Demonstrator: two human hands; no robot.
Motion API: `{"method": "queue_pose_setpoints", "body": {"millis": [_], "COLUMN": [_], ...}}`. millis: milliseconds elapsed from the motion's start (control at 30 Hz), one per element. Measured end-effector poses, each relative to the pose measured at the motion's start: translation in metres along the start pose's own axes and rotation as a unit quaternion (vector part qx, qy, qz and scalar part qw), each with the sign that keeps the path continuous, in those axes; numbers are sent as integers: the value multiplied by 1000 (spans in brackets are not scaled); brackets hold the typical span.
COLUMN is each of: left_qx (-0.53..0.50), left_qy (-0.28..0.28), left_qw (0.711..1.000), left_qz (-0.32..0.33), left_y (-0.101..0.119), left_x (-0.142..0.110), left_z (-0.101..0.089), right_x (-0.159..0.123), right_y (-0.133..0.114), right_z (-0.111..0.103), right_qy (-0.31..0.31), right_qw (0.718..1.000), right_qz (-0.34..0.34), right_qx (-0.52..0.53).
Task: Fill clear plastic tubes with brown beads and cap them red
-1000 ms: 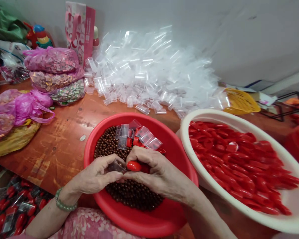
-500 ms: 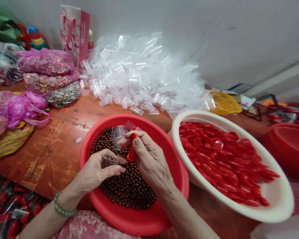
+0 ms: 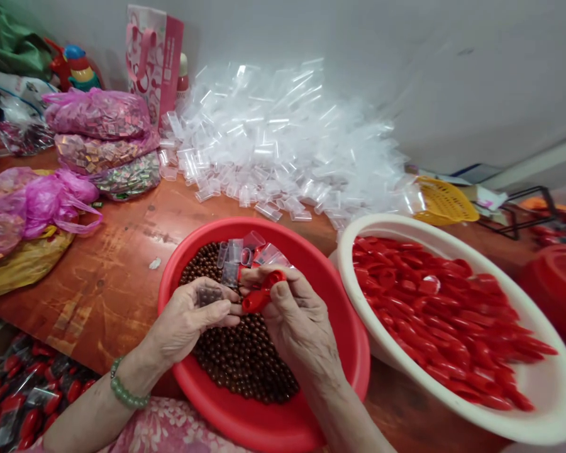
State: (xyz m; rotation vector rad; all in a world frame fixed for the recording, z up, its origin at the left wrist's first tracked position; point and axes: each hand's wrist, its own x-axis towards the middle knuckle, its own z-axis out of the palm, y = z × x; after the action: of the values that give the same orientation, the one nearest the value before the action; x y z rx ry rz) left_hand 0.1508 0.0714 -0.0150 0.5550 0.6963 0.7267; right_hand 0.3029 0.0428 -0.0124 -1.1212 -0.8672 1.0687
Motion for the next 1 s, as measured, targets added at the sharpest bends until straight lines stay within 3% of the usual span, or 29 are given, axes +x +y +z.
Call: {"method": "queue_pose_setpoints", "body": {"millis": [167, 267, 400, 533, 767, 1000], "left_qx": [-7, -8, 18, 48, 163, 233], "left_qy": [-32, -9, 7, 5, 21, 53], "left_qw": [999, 1000, 999, 998, 983, 967], "left_qz": [-16, 3, 28, 38, 78, 92], "left_y": [0, 1, 3, 3, -2, -7], "left_x": [0, 0, 0, -1, 0, 1], "left_z": [0, -2, -4, -4, -8, -10], "right_x": [-4, -6, -6, -3, -3, -2], "right_y": [-2, -3, -10, -17, -16, -10], "right_z": [5, -2, -11, -12, -9, -3], "right_qy": [-27, -27, -75, -141, -217, -237], "right_qw": [999, 987, 935, 885, 777, 766], "right_qz": [9, -16, -90, -174, -229, -237], "right_qx": [-43, -157, -334, -409, -545, -548]}}
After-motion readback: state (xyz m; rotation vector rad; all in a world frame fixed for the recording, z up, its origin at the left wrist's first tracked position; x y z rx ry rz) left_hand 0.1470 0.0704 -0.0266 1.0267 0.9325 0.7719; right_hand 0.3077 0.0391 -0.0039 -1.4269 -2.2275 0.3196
